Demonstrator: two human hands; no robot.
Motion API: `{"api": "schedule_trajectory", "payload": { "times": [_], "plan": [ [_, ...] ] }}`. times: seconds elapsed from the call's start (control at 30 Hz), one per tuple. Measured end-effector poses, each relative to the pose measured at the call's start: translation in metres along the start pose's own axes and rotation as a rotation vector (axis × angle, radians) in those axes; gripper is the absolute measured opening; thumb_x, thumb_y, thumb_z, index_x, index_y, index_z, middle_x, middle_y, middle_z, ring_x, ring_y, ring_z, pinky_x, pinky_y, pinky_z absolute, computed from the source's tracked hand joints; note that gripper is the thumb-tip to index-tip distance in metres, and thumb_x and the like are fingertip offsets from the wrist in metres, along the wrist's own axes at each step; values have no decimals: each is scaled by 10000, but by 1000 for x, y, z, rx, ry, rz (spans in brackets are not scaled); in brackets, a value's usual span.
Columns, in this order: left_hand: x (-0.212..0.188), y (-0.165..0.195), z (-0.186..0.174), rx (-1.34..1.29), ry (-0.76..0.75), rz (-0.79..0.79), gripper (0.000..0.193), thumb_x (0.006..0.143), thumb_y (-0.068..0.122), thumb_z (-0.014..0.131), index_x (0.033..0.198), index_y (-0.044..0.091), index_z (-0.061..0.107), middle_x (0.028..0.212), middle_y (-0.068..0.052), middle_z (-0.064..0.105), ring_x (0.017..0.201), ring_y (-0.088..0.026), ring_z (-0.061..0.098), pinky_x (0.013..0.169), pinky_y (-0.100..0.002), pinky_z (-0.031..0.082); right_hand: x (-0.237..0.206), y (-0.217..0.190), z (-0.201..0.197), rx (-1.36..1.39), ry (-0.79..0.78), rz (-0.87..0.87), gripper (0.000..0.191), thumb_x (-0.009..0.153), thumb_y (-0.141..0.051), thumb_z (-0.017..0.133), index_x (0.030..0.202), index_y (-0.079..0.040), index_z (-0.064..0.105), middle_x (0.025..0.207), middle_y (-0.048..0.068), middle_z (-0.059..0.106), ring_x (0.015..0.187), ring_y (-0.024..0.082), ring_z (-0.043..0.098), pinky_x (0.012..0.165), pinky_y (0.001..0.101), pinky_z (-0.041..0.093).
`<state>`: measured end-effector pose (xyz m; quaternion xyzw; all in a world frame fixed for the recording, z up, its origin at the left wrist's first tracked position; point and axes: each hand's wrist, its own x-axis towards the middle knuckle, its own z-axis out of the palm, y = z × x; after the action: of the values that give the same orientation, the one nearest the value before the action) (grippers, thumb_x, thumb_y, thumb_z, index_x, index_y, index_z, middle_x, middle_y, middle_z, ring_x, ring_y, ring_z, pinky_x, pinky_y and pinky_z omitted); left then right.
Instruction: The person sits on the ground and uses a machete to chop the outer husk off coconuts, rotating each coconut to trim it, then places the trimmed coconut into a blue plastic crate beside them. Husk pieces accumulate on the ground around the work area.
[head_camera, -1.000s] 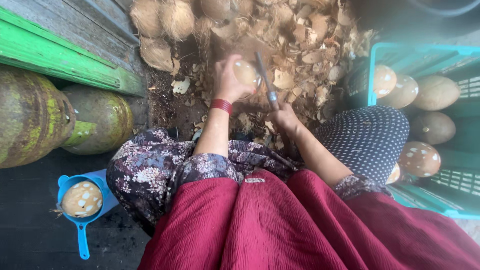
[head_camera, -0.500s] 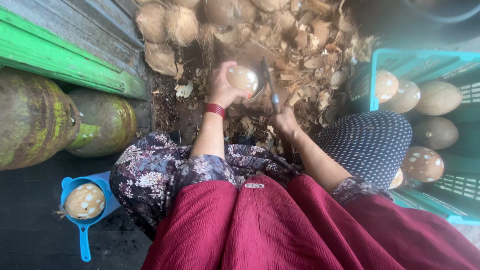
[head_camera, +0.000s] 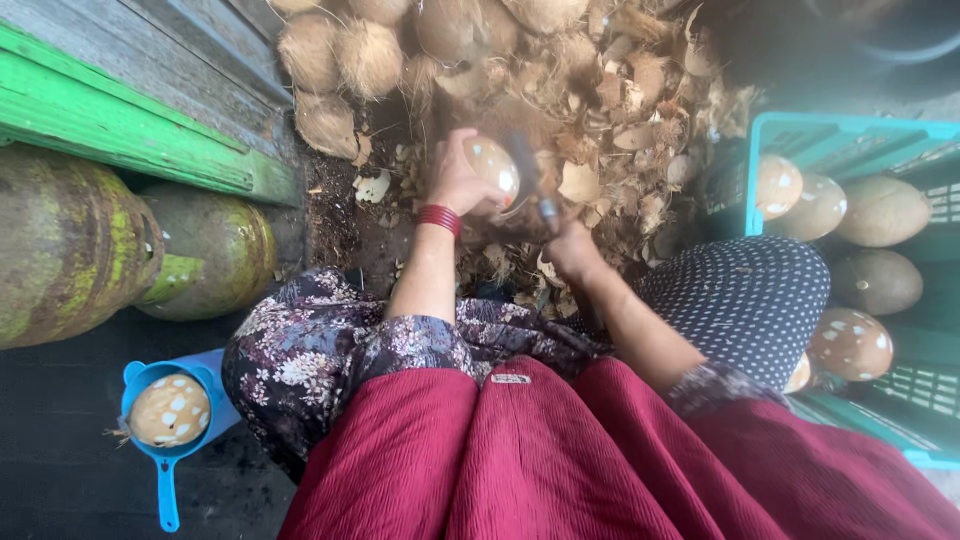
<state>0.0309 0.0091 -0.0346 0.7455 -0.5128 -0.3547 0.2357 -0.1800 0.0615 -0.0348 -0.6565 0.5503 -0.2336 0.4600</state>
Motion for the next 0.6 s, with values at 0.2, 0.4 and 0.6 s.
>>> {"api": "schedule_trajectory", "payload": {
  "times": [0.2, 0.4, 0.6],
  "plan": [
    [0, -4, -5, 2, -74, 3, 1167, 411, 188, 995, 1417, 235, 406, 1405, -94, 458, 1329, -313, 473, 1145, -527, 395, -9, -14, -26, 105, -143, 384, 211, 800, 10, 661, 1005, 11, 609, 749, 133, 626, 557, 196, 577, 477, 350, 482],
    [0, 2, -4, -40, -68, -84, 1173, 433, 170, 980, 1440, 245, 381, 1405, -121, 435, 1324, -334, 466, 1139, -529, 422, -24, -41, -15, 214, -4, -101, 274, 844, 0, 645, 1114, 5, 605, 765, 78, 592, 621, 136, 565, 528, 276, 540],
    [-4, 7, -4, 21, -66, -45, 1166, 419, 178, 996, 1418, 238, 400, 1382, -116, 428, 1320, -332, 460, 1138, -541, 398, -5, -24, -1, 330, -127, 571, 404, 803, 66, 607, 1080, -154, 413, 822, 30, 628, 564, 189, 553, 412, 295, 446]
  ]
}}
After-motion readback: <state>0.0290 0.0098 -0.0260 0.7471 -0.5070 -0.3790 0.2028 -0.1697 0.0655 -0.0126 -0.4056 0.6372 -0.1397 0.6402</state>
